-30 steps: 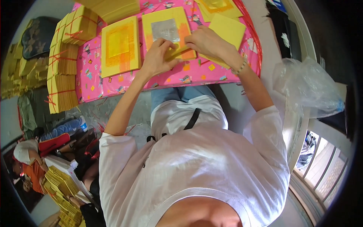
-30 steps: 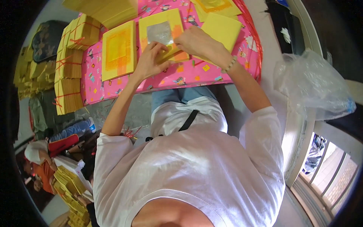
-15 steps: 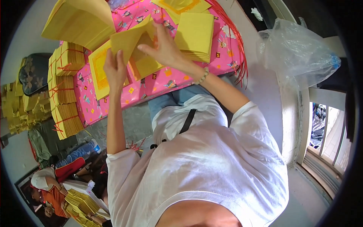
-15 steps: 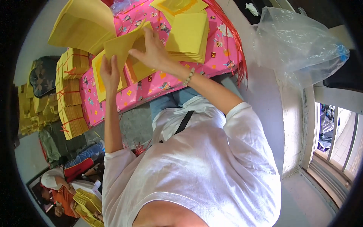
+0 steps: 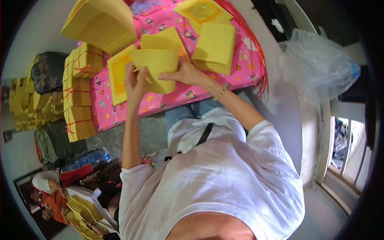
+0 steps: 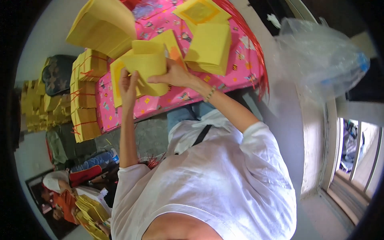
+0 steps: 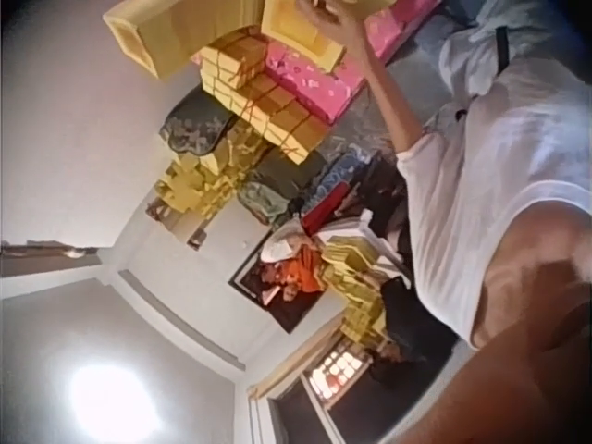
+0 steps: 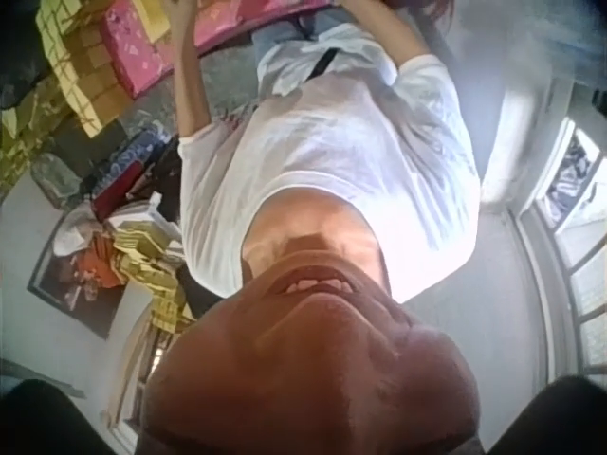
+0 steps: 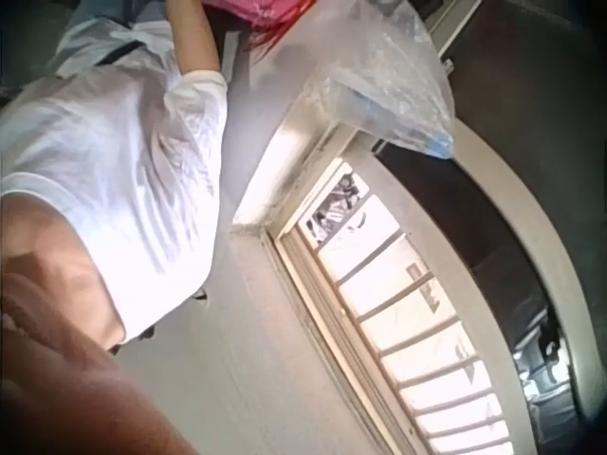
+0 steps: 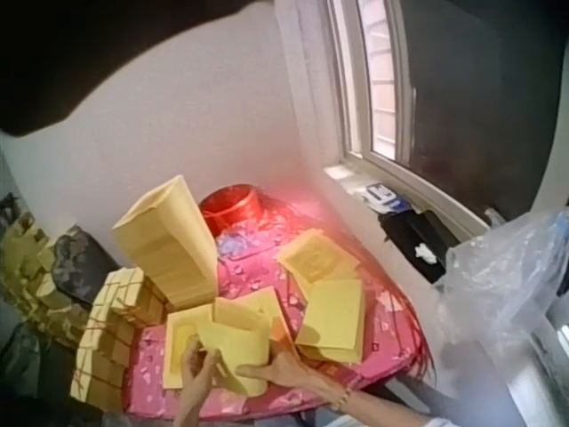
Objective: Stacking sheets of yellow joss paper and silver foil on a table.
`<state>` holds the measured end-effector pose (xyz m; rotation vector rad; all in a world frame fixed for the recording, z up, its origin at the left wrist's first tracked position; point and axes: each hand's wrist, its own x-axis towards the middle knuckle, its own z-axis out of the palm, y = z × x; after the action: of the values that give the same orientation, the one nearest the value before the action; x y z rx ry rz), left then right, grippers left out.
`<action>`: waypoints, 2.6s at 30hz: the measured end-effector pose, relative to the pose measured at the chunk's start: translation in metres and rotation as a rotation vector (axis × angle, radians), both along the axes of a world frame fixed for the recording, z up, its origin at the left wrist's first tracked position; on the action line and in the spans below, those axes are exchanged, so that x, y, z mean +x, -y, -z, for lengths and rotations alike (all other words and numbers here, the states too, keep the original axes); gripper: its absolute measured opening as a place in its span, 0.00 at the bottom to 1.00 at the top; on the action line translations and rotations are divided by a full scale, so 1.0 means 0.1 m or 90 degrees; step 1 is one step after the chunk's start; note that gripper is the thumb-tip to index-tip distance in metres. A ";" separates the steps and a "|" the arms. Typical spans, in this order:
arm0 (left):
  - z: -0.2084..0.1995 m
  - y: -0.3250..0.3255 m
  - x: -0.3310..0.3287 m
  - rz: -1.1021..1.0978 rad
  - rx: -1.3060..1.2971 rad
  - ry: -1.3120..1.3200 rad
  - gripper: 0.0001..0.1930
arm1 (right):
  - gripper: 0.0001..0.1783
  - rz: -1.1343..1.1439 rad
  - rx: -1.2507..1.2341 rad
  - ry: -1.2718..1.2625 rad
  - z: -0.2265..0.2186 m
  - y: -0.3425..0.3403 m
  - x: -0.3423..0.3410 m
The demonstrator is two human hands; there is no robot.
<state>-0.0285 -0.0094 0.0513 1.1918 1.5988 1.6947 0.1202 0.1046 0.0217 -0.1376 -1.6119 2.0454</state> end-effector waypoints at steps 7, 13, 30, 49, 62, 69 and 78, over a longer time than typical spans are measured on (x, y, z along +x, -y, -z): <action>0.00 -0.13 0.20 0.035 0.111 0.043 0.21 | 0.29 0.097 0.107 0.077 -0.12 -0.06 0.25; -0.05 -0.16 0.26 0.041 0.067 0.101 0.21 | 0.28 0.159 0.031 0.035 -0.32 0.03 0.28; 0.47 -0.32 0.14 -0.002 0.039 -0.019 0.15 | 0.24 0.222 0.261 0.247 -0.14 -0.05 0.18; -0.30 -0.72 0.12 0.129 -0.082 0.425 0.22 | 0.19 0.109 -0.230 0.163 -0.47 -0.27 0.43; -0.41 -0.95 0.28 0.184 -0.074 0.403 0.16 | 0.20 0.114 -0.243 0.175 -0.44 -0.31 0.54; -0.46 -0.82 0.41 0.058 -0.109 0.232 0.20 | 0.19 0.156 -0.209 0.120 -0.55 -0.31 0.56; -0.27 -0.70 0.43 0.149 -0.231 0.213 0.20 | 0.18 0.187 -0.148 0.131 -0.52 -0.40 0.56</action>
<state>0.0147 0.0608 0.0781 0.8275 1.4206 1.3046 0.1759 0.1449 0.0735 -0.6480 -1.3659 2.0271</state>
